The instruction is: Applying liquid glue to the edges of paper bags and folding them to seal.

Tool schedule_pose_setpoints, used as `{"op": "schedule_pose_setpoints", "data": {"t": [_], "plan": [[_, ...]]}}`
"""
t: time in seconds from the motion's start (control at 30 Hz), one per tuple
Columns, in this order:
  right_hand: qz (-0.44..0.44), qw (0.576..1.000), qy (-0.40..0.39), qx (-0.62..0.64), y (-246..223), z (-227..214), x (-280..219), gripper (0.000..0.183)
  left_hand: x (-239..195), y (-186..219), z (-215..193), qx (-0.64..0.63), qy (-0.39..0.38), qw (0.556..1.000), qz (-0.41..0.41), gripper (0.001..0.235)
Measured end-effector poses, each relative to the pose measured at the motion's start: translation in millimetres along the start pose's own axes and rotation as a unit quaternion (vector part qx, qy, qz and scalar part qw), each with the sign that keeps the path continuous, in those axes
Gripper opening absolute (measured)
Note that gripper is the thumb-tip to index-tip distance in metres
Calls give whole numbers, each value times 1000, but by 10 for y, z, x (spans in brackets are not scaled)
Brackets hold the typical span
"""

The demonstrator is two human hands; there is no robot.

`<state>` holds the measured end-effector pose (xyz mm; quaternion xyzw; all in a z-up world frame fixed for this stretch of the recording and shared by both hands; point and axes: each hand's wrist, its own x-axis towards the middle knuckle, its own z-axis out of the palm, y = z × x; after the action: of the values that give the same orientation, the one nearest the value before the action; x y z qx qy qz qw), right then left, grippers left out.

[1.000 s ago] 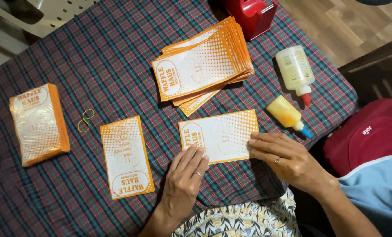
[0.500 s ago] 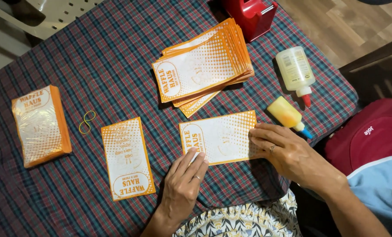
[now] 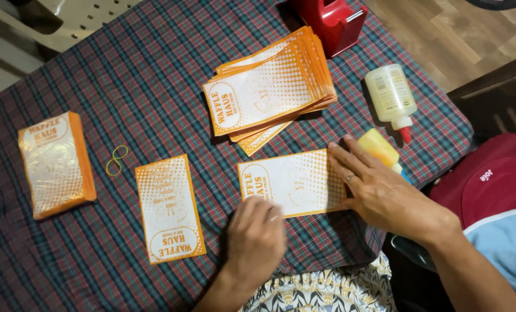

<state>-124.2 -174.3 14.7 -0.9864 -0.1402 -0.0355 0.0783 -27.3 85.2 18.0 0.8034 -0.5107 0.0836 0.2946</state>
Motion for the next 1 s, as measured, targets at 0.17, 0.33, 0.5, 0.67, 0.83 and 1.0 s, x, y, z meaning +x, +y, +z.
{"op": "schedule_pose_setpoints", "data": {"t": [0.17,0.33,0.5,0.67,0.83,1.0], "plan": [[31,999,-21,22,21,67,-62,59,444,388,569,48,-96,992,-65,55],[12,1000,-7,0,-41,-31,-23,84,521,299,711,71,-189,971,-126,51],[36,995,-54,70,-87,-170,12,93,234,-193,386,77,-65,982,-159,47],[64,989,-55,123,-69,-163,2,94,-8,-550,153,189,-80,962,-180,51],[47,989,4,140,-112,-148,-65,108,2,-372,100,270,-28,953,-135,64],[19,998,29,46,-65,117,-250,74,28,-30,263,-11,-84,996,-17,75]]}}
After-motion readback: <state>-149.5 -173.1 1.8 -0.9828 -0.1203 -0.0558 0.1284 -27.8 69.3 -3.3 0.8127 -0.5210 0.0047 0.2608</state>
